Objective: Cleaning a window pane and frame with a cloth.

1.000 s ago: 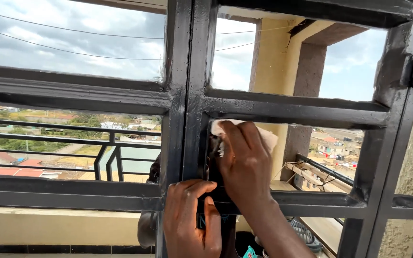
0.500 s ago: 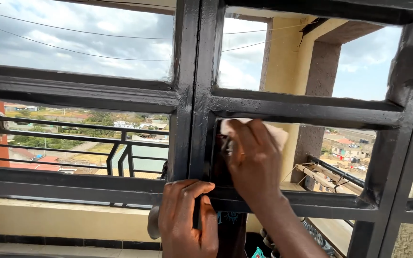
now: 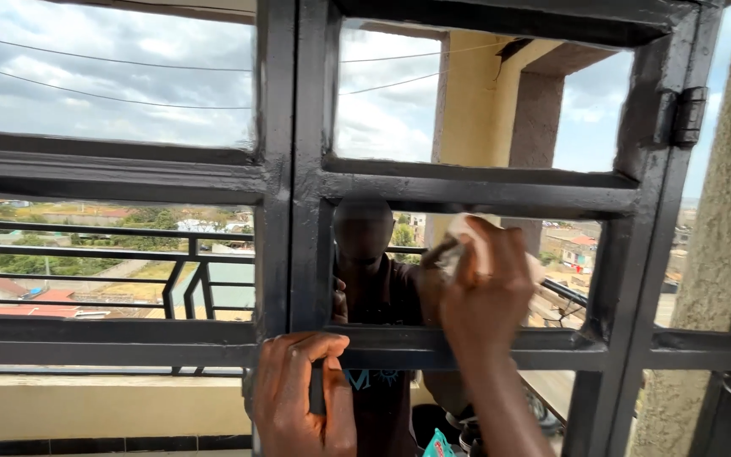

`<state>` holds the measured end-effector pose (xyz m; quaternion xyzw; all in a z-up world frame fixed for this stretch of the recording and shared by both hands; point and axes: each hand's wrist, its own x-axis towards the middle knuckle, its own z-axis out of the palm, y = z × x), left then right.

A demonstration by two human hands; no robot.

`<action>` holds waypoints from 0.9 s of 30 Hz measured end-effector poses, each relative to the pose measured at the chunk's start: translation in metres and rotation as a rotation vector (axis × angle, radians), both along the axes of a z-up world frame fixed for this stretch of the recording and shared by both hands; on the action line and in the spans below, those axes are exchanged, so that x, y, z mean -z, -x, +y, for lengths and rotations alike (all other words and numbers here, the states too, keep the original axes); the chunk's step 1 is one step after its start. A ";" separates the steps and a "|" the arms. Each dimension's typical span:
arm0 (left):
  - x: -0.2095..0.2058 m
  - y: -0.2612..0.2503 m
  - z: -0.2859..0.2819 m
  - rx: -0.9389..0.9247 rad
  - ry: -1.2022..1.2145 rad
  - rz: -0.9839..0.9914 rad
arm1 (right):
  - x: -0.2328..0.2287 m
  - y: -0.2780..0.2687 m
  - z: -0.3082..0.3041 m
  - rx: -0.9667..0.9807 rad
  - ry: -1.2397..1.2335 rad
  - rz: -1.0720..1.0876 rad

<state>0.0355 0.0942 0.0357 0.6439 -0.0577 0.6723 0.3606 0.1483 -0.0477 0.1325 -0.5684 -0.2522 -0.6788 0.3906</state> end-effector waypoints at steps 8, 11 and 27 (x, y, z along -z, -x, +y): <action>-0.006 -0.007 -0.039 0.040 -0.123 -0.022 | -0.007 -0.007 -0.033 -0.095 0.310 -0.107; -0.008 -0.002 -0.040 -0.003 -0.061 -0.007 | -0.005 -0.003 -0.042 -0.092 0.117 -0.015; 0.030 -0.042 -0.047 0.042 -0.139 0.253 | 0.010 -0.016 -0.096 0.229 -0.152 0.276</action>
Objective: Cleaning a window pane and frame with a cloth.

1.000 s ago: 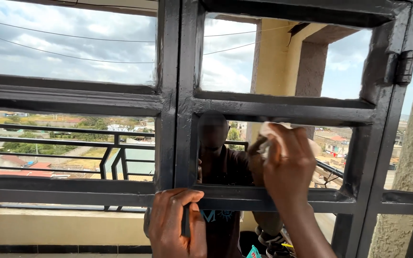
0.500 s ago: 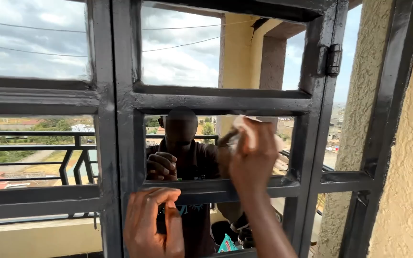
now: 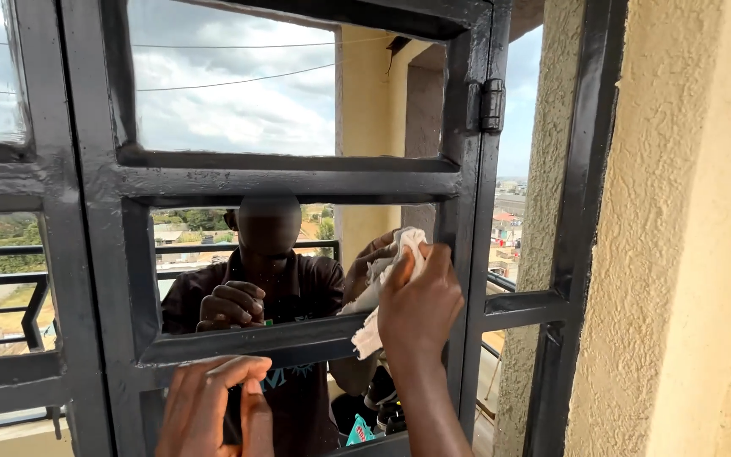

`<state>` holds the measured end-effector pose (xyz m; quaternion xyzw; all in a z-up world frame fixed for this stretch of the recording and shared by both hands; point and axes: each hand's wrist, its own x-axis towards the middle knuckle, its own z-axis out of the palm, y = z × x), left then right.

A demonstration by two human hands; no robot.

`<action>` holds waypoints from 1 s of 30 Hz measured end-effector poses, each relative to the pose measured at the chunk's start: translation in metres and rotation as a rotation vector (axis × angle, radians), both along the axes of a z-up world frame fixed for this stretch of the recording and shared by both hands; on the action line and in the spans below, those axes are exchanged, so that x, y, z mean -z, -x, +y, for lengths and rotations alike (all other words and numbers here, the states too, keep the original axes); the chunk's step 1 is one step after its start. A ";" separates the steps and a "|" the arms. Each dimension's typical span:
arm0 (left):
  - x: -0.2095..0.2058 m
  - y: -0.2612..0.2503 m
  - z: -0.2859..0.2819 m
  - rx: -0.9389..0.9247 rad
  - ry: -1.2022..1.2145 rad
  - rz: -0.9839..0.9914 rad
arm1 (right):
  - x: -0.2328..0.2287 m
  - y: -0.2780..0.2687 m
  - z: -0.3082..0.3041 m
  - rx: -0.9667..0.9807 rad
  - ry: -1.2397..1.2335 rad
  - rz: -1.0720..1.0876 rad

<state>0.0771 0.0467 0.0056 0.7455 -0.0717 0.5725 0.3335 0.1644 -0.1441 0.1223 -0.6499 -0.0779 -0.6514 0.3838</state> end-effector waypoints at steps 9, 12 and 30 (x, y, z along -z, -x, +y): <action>0.022 -0.032 0.023 0.157 -0.324 -0.143 | -0.004 0.002 -0.018 0.092 0.072 -0.126; 0.006 -0.014 -0.012 0.138 -0.120 -0.049 | -0.007 -0.007 -0.020 0.108 0.097 -0.172; 0.005 -0.009 0.001 0.172 -0.261 -0.049 | -0.021 -0.008 -0.017 0.078 0.041 -0.139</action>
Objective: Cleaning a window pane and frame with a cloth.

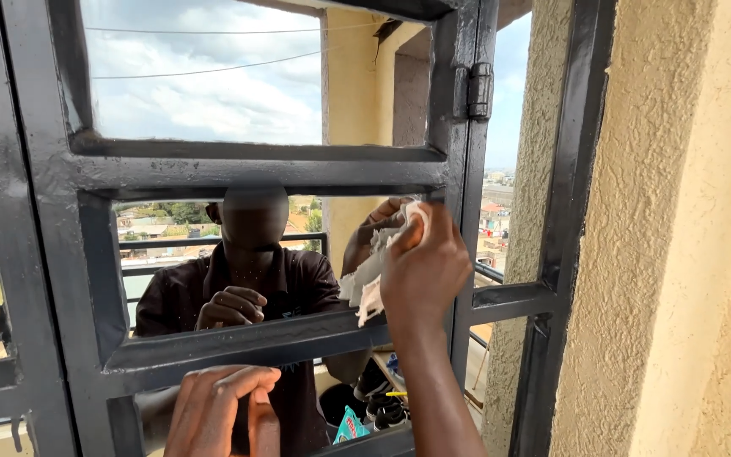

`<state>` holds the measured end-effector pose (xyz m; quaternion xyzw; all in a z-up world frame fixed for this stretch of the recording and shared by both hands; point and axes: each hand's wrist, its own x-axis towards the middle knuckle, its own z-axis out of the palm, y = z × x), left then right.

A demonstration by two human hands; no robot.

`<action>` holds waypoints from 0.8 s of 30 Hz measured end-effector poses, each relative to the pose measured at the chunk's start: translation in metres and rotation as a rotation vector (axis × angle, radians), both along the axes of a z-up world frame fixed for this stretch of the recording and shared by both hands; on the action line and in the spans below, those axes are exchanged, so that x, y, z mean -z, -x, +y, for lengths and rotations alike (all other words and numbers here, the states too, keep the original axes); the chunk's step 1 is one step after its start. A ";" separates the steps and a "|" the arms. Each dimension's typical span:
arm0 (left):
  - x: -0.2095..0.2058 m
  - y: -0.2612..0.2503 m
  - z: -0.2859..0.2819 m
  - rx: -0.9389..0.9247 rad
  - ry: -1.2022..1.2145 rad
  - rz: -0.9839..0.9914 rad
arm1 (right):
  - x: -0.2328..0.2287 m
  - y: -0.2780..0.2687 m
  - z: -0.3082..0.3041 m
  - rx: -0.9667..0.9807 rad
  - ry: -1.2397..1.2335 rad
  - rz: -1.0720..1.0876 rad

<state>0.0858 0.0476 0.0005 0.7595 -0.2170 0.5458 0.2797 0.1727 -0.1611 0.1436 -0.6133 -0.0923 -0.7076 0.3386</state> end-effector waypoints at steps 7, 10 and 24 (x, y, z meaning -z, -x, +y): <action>-0.018 0.025 -0.029 -0.070 0.227 -0.035 | 0.041 0.015 0.024 -0.256 0.190 -0.149; -0.016 0.039 -0.018 -0.195 0.269 -0.085 | 0.048 0.022 0.013 -0.437 0.383 -0.186; -0.028 0.059 -0.010 -0.237 0.529 -0.204 | 0.055 0.048 0.069 -0.623 0.793 -0.033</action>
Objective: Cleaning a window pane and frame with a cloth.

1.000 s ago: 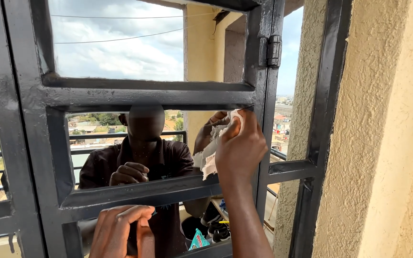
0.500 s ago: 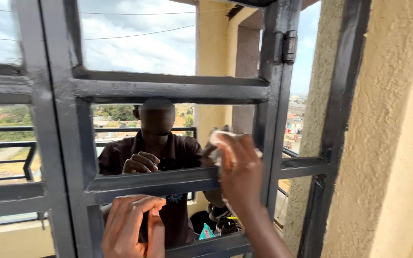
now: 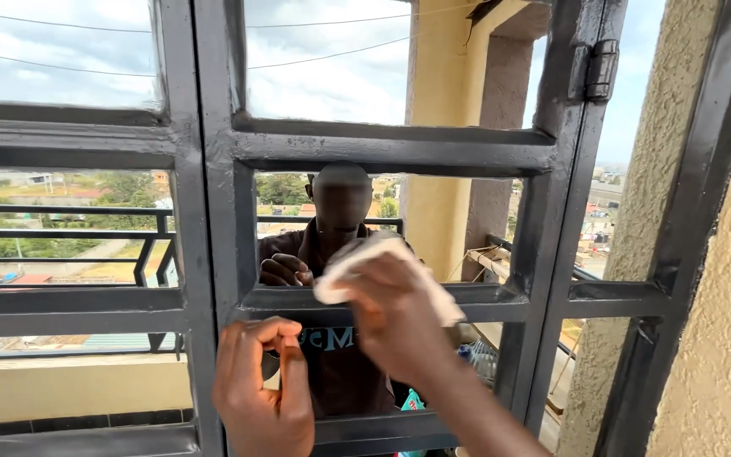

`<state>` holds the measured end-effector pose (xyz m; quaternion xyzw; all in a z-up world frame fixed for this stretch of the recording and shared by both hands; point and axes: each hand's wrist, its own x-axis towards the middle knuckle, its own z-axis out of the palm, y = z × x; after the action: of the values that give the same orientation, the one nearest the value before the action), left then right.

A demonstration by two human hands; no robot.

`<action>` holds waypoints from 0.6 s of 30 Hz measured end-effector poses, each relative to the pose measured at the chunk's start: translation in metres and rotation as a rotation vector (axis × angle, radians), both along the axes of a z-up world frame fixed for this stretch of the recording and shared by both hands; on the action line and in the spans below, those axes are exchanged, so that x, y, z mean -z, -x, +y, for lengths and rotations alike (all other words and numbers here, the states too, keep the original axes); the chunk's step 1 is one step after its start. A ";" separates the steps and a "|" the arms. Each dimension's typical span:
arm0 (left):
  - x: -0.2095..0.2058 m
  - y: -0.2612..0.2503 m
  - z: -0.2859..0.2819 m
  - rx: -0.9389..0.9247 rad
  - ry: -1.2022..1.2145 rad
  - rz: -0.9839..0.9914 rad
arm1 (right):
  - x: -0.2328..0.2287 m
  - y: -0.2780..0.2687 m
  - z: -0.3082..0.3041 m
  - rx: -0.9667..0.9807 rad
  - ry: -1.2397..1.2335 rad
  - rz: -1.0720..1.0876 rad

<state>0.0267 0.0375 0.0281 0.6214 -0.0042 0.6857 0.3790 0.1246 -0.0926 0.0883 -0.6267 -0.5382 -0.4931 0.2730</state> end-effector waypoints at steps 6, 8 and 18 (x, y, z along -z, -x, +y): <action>-0.005 0.015 0.002 0.097 -0.108 0.052 | 0.015 -0.015 -0.002 0.242 -0.204 0.064; -0.022 0.015 -0.017 0.096 -0.238 0.026 | 0.006 0.008 0.003 0.100 -0.141 0.077; -0.008 -0.024 -0.035 0.070 -0.473 0.281 | 0.027 0.033 -0.014 -0.017 -0.214 0.421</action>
<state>0.0502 0.0024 0.0363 0.7812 -0.1330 0.5592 0.2436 0.0914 -0.1068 0.0615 -0.6786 -0.4192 -0.4035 0.4483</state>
